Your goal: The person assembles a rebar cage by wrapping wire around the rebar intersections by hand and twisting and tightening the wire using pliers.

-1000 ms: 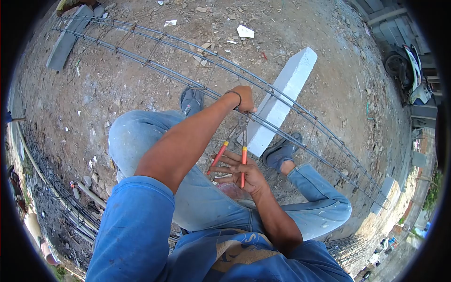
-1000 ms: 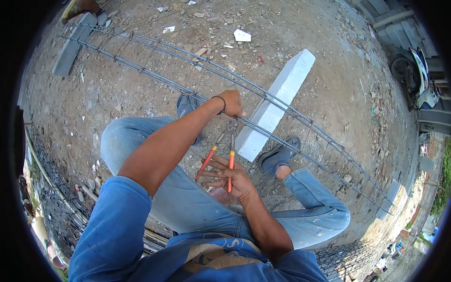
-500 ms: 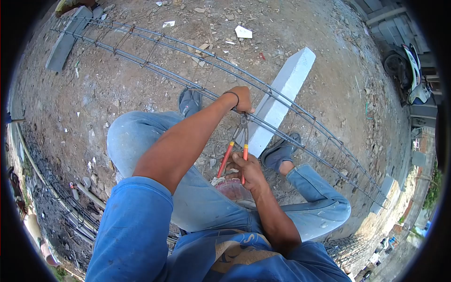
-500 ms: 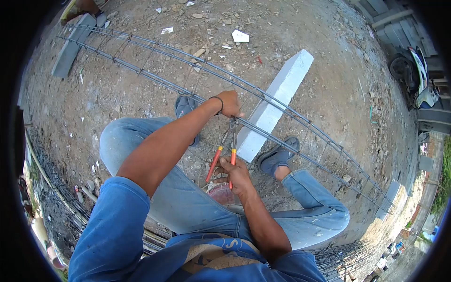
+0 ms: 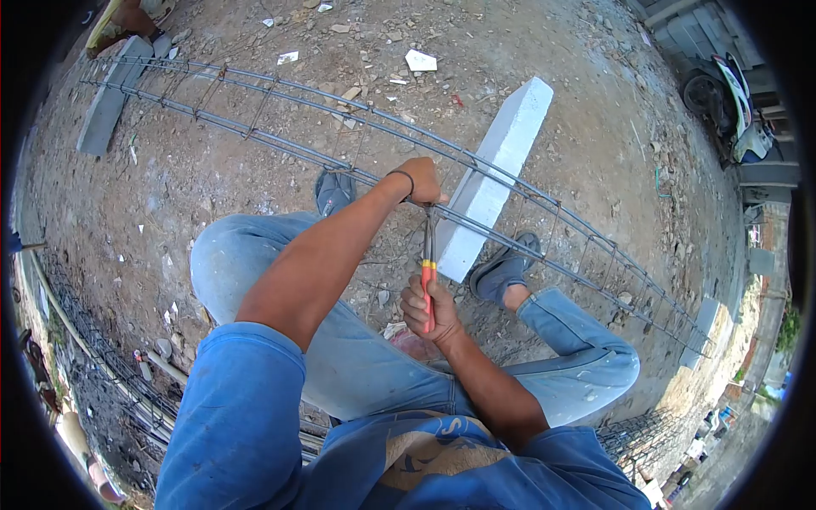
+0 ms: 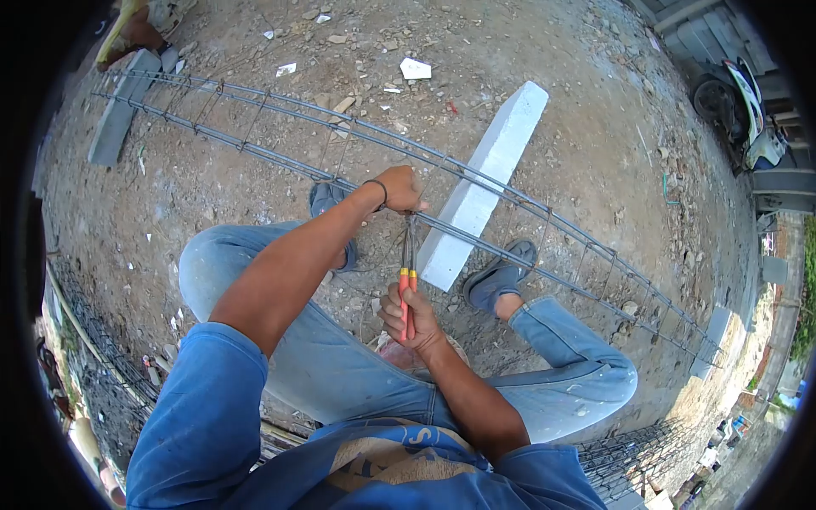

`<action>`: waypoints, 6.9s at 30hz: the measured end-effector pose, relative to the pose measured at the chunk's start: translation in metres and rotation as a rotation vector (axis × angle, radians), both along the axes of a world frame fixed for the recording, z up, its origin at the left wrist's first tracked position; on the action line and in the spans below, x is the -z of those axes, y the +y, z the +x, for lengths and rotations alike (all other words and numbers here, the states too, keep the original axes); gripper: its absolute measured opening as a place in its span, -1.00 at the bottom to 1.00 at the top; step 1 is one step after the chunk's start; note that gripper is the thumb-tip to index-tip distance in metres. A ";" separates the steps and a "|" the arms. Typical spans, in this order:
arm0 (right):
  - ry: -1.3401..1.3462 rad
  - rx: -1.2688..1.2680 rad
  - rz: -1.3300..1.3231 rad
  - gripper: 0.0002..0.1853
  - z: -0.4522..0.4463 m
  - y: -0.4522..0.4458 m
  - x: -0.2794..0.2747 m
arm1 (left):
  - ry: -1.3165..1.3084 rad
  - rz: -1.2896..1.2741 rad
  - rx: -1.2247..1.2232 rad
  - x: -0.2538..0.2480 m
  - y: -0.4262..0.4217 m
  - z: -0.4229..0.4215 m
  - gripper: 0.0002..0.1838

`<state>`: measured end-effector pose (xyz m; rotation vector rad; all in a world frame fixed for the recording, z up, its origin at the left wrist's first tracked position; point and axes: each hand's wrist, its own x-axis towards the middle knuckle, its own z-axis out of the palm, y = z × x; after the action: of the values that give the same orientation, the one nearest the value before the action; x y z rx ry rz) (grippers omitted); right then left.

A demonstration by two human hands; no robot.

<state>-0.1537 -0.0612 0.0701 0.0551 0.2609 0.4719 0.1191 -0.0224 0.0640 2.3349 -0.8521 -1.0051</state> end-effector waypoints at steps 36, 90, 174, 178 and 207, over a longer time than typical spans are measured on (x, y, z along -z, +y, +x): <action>0.375 0.031 -2.131 -0.65 0.046 0.067 0.024 | 0.065 -0.153 -0.014 -0.018 0.008 -0.007 -0.68; -0.026 -0.034 -0.068 -0.74 0.004 0.030 0.025 | 0.956 -0.333 -0.763 0.001 0.032 -0.119 -0.62; -0.491 -0.518 -0.876 -0.49 -0.088 -0.110 -0.189 | 0.283 -0.847 -0.815 -0.201 -0.009 -0.039 -0.63; -0.336 -0.294 -0.825 -0.57 -0.097 -0.118 -0.185 | 0.338 -0.669 -0.797 -0.195 -0.006 -0.041 -0.64; -0.134 0.053 -1.727 -0.91 0.120 -0.116 -0.131 | 1.074 -0.572 -0.735 -0.114 -0.010 -0.102 -0.55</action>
<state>-0.0336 -0.1770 0.2009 -1.6420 0.4599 0.0728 0.0172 -0.0329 0.1784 1.1422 0.1531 -1.2081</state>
